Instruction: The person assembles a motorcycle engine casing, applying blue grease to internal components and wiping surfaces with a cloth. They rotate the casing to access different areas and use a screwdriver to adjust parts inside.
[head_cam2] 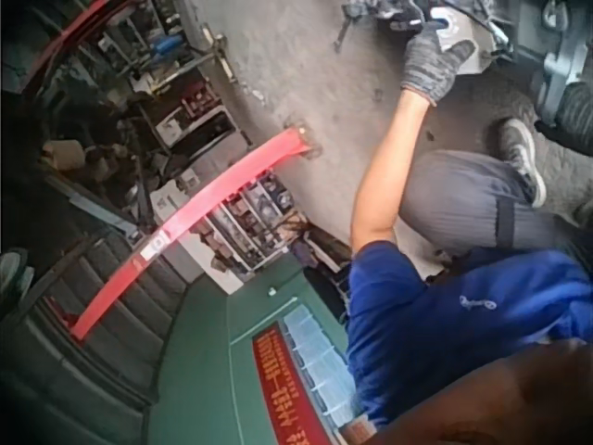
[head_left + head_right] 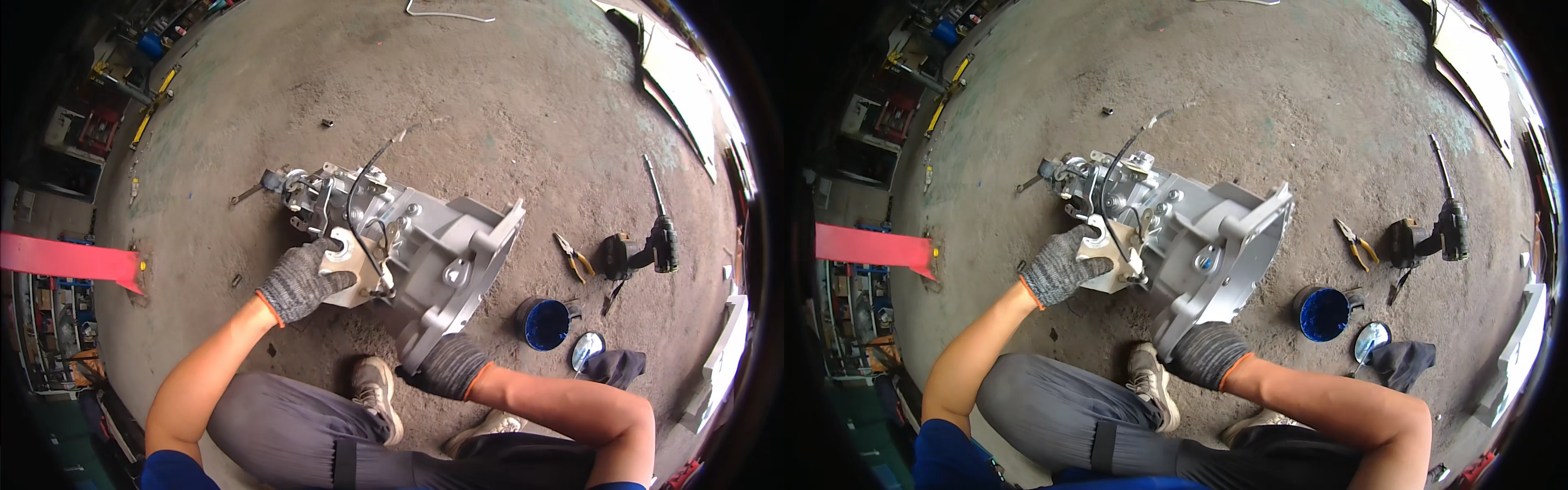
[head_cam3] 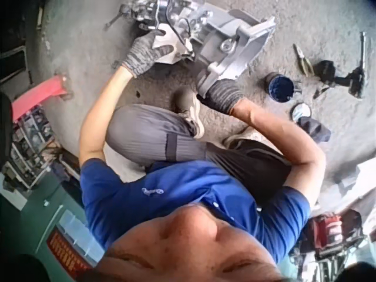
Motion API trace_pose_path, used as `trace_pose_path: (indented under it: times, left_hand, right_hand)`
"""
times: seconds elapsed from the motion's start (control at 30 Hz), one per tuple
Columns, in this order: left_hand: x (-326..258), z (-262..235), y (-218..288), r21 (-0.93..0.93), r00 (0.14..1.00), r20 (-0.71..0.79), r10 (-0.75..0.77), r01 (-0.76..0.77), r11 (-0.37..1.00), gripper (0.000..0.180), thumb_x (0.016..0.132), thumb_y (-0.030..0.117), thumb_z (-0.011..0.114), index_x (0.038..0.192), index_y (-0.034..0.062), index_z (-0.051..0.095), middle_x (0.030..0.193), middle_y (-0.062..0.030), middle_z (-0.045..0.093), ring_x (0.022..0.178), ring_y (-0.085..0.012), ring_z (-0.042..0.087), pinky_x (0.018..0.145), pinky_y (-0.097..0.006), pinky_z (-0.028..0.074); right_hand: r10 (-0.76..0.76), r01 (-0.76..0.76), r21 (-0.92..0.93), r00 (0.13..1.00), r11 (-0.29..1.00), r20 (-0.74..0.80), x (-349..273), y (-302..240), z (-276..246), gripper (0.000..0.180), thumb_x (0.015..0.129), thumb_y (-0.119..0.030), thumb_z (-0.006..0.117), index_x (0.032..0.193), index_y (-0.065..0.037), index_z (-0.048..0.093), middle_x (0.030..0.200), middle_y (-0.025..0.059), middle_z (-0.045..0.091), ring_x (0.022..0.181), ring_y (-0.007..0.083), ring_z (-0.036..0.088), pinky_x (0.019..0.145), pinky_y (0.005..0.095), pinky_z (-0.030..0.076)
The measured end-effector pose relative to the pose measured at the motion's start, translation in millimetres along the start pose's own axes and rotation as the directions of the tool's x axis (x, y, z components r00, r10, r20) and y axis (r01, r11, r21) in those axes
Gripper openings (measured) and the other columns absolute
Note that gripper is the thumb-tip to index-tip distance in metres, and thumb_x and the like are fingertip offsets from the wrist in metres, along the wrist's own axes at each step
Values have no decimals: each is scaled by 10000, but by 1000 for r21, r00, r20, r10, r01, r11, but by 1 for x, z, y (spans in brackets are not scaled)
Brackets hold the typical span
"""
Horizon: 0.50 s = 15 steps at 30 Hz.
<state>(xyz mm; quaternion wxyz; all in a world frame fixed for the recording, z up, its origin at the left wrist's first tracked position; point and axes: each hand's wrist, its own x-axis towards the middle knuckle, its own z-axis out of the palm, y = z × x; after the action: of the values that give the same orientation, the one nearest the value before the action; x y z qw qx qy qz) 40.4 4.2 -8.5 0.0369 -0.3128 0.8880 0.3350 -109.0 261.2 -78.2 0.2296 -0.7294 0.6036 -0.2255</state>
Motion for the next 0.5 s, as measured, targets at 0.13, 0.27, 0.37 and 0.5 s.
trace_pose_path:
  times: [0.13, 0.27, 0.37, 0.5]
  left_hand:
    - [-16, -10, -21, 33, 997, 68, -46, 44, 998, 570, 822, 327, 851, 1238, -5, 647, 1060, -206, 736, 963, -319, 720, 868, -404, 567]
    - [-21, -20, -22, 60, 995, 76, -62, 57, 997, 593, 820, 341, 852, 1256, 2, 637, 1066, -216, 733, 968, -337, 721, 872, -420, 564]
    - [-10, -18, -16, 77, 979, 170, -108, 96, 992, 648, 809, 428, 832, 1262, 11, 630, 1098, -250, 719, 1026, -399, 701, 915, -458, 548]
    - [-16, -53, 11, 88, 929, 356, -99, 72, 994, 783, 797, 281, 871, 1419, -6, 492, 1299, -148, 634, 1165, -252, 631, 999, -409, 526]
  right_hand:
    - [-203, 183, -249, 977, 951, -58, 19, -19, 75, 196, 865, -171, 554, 871, 7, 636, 803, 126, 631, 671, 278, 614, 642, 378, 543]
    - [-249, 273, -616, 960, 739, 127, 20, -26, 84, 213, 892, -262, 610, 919, -61, 674, 930, 136, 692, 809, 330, 677, 741, 402, 562]
    - [86, -173, 235, 936, 956, 340, 3, -14, 33, 473, 888, -486, 671, 1020, -35, 725, 1001, 201, 730, 925, 373, 708, 836, 457, 568]
    - [222, -425, 120, 669, 897, 709, -61, 33, -76, 519, 927, -518, 652, 1021, -13, 726, 1007, 235, 724, 982, 398, 698, 881, 466, 549]
